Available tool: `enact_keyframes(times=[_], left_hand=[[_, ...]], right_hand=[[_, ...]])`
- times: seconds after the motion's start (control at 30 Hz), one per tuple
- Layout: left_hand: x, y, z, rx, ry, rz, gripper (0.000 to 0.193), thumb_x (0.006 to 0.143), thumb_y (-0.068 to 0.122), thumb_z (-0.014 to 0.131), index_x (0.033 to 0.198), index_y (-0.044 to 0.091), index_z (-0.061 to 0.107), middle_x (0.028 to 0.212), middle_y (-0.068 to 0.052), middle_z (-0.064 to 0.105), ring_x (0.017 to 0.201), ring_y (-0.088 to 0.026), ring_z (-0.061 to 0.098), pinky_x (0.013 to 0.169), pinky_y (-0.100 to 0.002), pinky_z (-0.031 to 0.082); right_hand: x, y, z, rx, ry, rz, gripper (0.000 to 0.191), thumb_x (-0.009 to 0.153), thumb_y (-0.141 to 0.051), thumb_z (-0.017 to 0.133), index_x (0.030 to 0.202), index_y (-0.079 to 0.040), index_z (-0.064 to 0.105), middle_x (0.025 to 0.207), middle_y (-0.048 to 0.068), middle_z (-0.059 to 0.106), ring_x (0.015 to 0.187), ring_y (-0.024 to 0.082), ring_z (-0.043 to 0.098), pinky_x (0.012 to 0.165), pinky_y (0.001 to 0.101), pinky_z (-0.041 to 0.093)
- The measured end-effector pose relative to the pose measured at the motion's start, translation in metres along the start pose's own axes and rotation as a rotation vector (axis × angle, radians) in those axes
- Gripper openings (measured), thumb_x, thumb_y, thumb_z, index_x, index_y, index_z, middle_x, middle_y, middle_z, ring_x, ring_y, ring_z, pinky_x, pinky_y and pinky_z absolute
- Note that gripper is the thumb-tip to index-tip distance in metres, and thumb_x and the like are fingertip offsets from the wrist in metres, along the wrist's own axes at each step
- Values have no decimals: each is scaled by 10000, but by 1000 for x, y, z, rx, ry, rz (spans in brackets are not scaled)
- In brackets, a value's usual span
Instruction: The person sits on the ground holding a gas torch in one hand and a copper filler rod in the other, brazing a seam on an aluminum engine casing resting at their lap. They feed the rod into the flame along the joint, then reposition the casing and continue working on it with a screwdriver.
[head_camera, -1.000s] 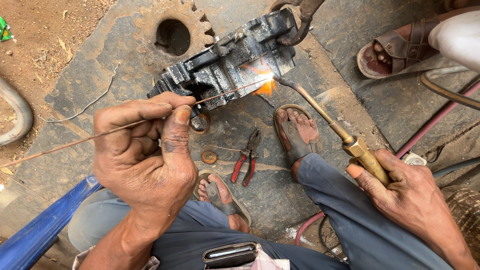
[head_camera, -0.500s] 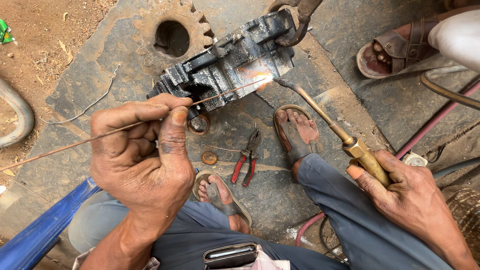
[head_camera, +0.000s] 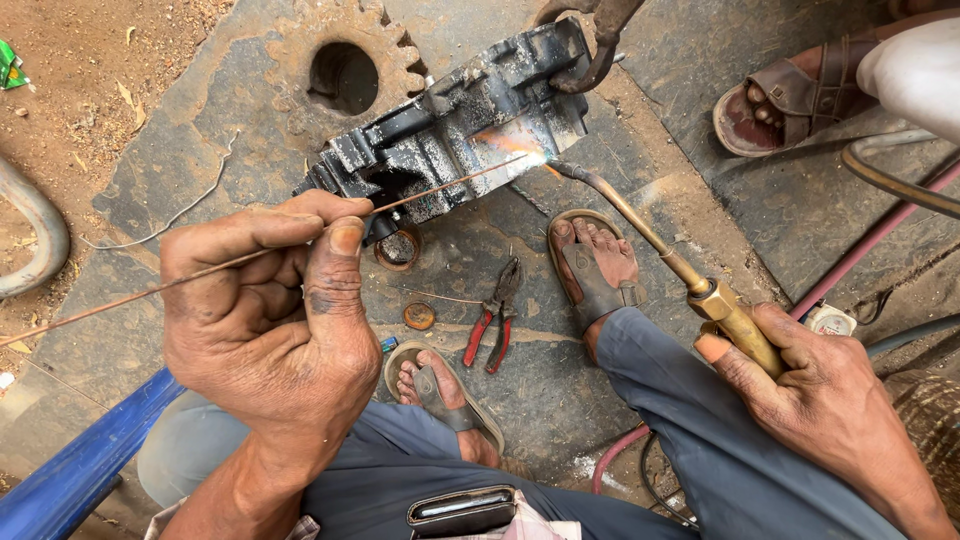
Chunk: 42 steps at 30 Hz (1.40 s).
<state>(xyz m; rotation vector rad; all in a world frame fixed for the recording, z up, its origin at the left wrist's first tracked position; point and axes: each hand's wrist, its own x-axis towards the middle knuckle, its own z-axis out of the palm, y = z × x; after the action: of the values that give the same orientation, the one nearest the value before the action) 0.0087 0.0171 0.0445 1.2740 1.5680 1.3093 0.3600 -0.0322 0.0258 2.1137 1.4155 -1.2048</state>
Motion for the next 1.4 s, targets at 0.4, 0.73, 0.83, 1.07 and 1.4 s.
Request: enact_keyframes(times=[0.4,0.73,0.83,1.07,1.4], left_hand=[[1,-1,-1,5,6,-5,282,1052,-133,668,1218,-22,469,1117,-234,696,1016,-168,735,789,-192,618],[1,-3,0,22,6,13,285,1054,-142,674,1206,-26,462,1111,-237,693,1029,-173,735,824,-203,626],[-1,-4,1,5,-14,16,265,1089,-152,673,1204,-41,462,1133,-250,692,1067,-183,733,869,-215,631],[1,-2,-1,55,19,5,298,1030,-136,683,1200,-32,463,1125,-243,693,988,-162,731,773,-199,612],[-1,-3,0,33,16,-17,270,1052,-125,684,1187,-32,470,1123,-248,712,990,-171,735,799,-209,622]], right_hand=[[2,-3,-1,-57,-66,88,437,907,-467,773,1186,-134,732,557,112,611,499,220,648,478,389,503],[2,-4,-1,-5,-15,23,456,875,-447,765,1203,-132,727,557,107,608,499,218,645,474,381,510],[3,-5,-1,-8,-23,26,446,864,-439,759,1182,-127,729,549,109,606,495,220,643,475,385,509],[3,-5,-1,-13,-26,49,450,895,-451,777,1213,-138,728,551,118,604,492,227,639,472,389,502],[3,-5,0,4,-11,-31,446,886,-453,771,1173,-116,723,544,104,599,484,215,636,464,382,498]])
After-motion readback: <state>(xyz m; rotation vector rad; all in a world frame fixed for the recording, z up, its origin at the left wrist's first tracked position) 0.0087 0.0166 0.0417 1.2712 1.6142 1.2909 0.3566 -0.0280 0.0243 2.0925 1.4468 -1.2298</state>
